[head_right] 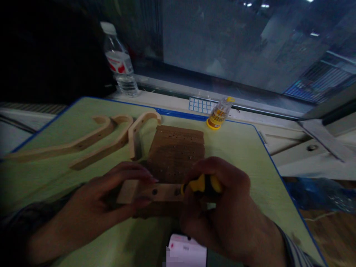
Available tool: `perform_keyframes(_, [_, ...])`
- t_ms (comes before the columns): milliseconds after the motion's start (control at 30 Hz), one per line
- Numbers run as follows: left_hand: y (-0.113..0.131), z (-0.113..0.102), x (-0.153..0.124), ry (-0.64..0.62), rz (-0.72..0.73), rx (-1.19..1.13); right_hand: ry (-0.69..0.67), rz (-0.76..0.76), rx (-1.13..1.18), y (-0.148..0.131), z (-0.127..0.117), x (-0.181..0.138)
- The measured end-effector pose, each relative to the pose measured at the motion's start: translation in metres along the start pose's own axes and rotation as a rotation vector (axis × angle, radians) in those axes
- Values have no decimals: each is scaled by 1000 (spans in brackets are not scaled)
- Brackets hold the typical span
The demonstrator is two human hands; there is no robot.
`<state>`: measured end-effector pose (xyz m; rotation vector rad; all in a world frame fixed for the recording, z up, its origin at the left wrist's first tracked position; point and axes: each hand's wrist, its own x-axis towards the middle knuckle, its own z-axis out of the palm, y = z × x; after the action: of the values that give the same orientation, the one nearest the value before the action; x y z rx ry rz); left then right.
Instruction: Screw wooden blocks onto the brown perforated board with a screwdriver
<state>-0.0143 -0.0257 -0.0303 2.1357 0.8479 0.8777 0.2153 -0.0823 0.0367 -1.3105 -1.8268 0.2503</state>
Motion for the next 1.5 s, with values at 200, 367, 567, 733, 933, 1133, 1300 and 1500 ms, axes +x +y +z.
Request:
perform_keyframes(200, [-2, 1, -3, -9, -2, 0, 1, -24, 7, 1, 1, 0])
perform_keyframes(367, [-2, 0, -3, -16, -3, -3, -7, -39, -53, -2, 0, 2])
perform_keyframes(567, [-2, 1, -4, -14, -6, -2, -6, -37, -74, -3, -1, 3])
perform_keyframes(733, [-3, 1, -3, -8, -4, -16, -8, -19, -32, -1, 0, 1])
perform_keyframes(933, [-2, 0, -3, -14, -20, -20, -20, -14, -58, -1, -2, -1])
perform_keyframes(1133, [-2, 0, -3, -7, -21, -28, -14, -17, -58, -1, 1, 1])
perform_keyframes(1300, [-3, 0, -2, -3, -9, -16, 6, -36, -108, -3, 1, 2])
perform_keyframes(1500, [-2, 0, -3, -4, 0, -6, 7, -10, -86, -4, 0, 1])
